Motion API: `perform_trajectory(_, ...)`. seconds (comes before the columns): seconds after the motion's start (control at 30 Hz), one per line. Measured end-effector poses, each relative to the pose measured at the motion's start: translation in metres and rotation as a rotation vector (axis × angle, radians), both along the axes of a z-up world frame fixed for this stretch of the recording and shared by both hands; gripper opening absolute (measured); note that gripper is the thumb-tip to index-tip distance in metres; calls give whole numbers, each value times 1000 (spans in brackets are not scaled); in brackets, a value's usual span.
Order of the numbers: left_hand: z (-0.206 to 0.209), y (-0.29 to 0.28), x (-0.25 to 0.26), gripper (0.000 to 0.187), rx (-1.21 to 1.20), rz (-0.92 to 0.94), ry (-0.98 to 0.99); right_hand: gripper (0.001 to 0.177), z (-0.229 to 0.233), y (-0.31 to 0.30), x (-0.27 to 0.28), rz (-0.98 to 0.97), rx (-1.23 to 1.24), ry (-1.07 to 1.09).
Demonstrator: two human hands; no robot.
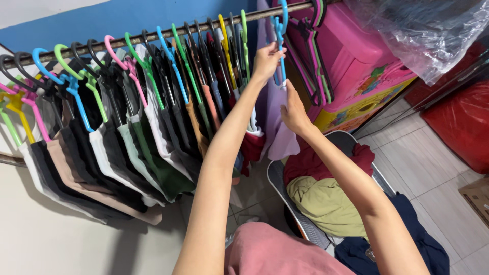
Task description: The person picks up several folded shirts from a pile, places each onto a hanger, and hangs them on a clothing rack. The person handles a green t-shirt, a light blue t-shirt, a purple button-up shirt, and a khaki t-shirt in sequence.
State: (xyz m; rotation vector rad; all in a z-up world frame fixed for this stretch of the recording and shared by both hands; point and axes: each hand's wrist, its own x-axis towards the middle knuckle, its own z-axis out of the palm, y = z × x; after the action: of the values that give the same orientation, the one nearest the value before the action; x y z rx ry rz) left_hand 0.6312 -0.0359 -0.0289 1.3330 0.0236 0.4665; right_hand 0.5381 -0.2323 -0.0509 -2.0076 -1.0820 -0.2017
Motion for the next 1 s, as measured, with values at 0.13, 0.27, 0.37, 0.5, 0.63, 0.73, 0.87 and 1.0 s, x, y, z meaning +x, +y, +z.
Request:
perform_trajectory(0.13, -6, 15, -8, 33, 10, 93, 40, 82, -3, 10, -4, 38, -17, 37)
perform_trajectory(0.27, -8, 31, -11, 32, 17, 147, 52, 80, 8, 22, -14, 50, -21, 94)
perform_trajectory(0.37, -8, 41, -12, 28, 54, 202, 61, 79, 14, 30, -20, 53, -34, 139)
perform_trajectory(0.5, -9, 48, -17, 22, 166, 281, 160, 79, 12, 39, -25, 89, -3, 126)
perform_trajectory(0.63, -1, 49, -30, 14, 318, 357, 322, 78, 9, 42, -28, 81, -46, 181)
perform_trajectory(0.73, 4, 45, -38, 21, 500, 445, 301, 78, 10, 43, -28, 84, -54, 197)
perform_trajectory(0.87, 1, 39, -39, 19, 618, 501, 207, 77, 7, 44, -26, 91, -64, 207)
perform_trajectory(1.0, 6, 33, -48, 17, 732, 510, 227, 77, -1, 45, -25, 86, -38, 176)
